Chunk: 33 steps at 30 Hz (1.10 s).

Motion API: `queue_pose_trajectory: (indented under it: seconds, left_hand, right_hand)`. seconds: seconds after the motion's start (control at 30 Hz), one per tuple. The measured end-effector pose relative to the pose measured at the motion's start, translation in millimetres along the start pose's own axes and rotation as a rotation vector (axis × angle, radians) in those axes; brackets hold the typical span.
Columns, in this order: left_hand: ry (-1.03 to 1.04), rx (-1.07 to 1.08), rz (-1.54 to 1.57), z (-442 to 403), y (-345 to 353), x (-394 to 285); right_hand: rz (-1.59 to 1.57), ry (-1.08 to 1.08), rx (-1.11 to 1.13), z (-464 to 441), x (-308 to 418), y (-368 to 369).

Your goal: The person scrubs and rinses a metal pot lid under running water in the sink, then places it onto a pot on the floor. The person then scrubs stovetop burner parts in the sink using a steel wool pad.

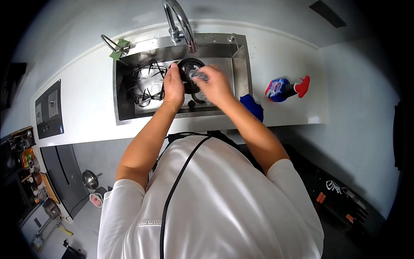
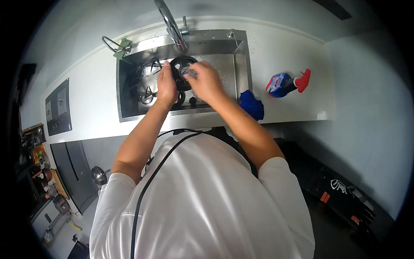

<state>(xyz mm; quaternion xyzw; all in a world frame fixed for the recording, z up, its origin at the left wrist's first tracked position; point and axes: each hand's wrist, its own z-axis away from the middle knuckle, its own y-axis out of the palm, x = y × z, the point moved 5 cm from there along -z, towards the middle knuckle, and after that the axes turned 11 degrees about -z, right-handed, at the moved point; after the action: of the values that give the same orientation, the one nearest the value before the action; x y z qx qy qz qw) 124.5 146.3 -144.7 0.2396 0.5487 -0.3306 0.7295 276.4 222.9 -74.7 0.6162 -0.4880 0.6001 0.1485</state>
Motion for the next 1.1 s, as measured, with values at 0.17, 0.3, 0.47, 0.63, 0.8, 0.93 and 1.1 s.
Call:
queue_pose_trajectory:
  seconds: [0.17,0.3,0.47,0.63,0.8,0.93,1.1]
  left_hand:
    - [0.072,-0.061,-0.123,14,2,-35]
    - [-0.001,-0.05,0.189,4,-2,-34]
    - [0.06,-0.095,0.015,8,4,-34]
    - [0.185,-0.135,-0.268,17,9,-45]
    - [0.4,-0.223,-0.541,24,14,-65]
    - [0.381,-0.212,-0.549,23,16,-53]
    - [0.349,-0.162,-0.676,23,16,-58]
  right_hand:
    - [0.073,0.263,-0.031,-8,-15,-4]
    - [-0.074,0.333,-0.164,-4,-31,-35]
    - [-0.23,0.559,-0.073,12,-47,19]
    - [0.345,-0.177,-0.103,3,-6,1]
    - [-0.32,0.797,-0.087,9,-57,19]
    - [-0.128,0.594,-0.005,2,-55,16]
    - [0.32,0.318,-0.058,3,-37,15]
